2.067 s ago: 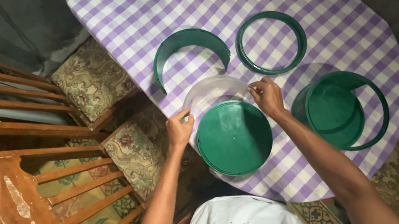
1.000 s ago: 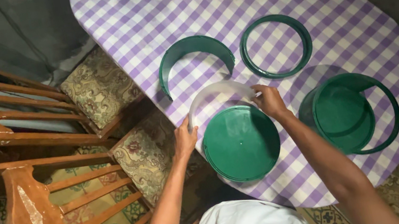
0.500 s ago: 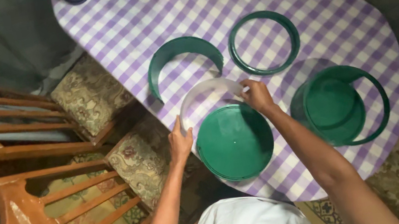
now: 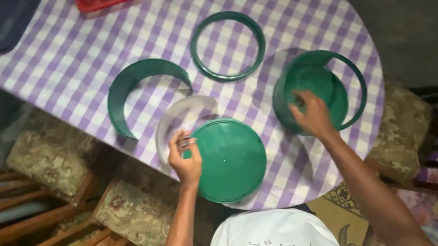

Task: The person assembles green plastic components on a checkered tablecloth. They fit circular rims onto round bases, then attach curved side pieces to form bucket-like containers. The person handles multiple identical parts, stacking and repositioning them during assembly.

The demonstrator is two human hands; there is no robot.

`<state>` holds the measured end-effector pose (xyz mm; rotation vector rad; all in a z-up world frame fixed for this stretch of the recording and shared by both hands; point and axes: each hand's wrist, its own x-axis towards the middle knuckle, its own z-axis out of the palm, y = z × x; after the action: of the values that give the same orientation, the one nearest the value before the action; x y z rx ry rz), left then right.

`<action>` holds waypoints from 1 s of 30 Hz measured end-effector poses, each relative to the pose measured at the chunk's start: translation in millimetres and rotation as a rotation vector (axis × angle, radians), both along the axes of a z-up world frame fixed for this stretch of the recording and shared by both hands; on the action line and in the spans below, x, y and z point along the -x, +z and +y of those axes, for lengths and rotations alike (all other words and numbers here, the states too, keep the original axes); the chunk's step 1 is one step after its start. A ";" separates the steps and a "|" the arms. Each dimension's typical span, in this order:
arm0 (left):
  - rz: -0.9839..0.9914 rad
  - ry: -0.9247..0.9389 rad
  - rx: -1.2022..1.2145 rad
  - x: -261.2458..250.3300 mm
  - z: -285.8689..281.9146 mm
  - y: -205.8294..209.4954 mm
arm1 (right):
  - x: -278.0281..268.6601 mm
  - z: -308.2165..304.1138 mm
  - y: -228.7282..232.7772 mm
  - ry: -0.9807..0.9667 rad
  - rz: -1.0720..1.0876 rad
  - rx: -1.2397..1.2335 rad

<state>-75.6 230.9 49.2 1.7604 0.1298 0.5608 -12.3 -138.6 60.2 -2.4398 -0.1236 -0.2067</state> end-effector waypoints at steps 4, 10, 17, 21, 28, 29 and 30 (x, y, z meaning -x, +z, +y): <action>0.091 -0.219 0.039 -8.1 -40.1 1.3 | 31.0 -52.4 8.5 0.053 0.493 0.055; 0.204 -0.508 -0.007 -12.8 -100.7 -13.6 | 58.1 -58.5 3.2 0.061 0.328 0.157; 0.295 -0.659 -0.107 -14.4 -153.7 -63.7 | 35.1 -10.2 -27.0 -0.073 0.187 0.077; 0.271 -0.684 -0.221 -20.2 -174.1 -91.1 | -0.6 11.2 -55.4 -0.161 0.175 -0.101; 0.345 -0.620 -0.048 -42.4 -188.9 -95.7 | -22.6 1.8 -59.9 0.004 0.280 -0.266; 0.356 -0.622 -0.049 -44.1 -188.7 -95.5 | -18.8 -1.7 -55.0 0.014 0.296 -0.200; 0.366 -0.624 -0.051 -44.3 -188.6 -95.8 | -15.0 0.6 -51.2 0.031 0.308 -0.172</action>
<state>-31.3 42.3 -46.6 1.8168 -0.1798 -0.2119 2.7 -138.1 9.0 -2.2655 -0.0071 0.1665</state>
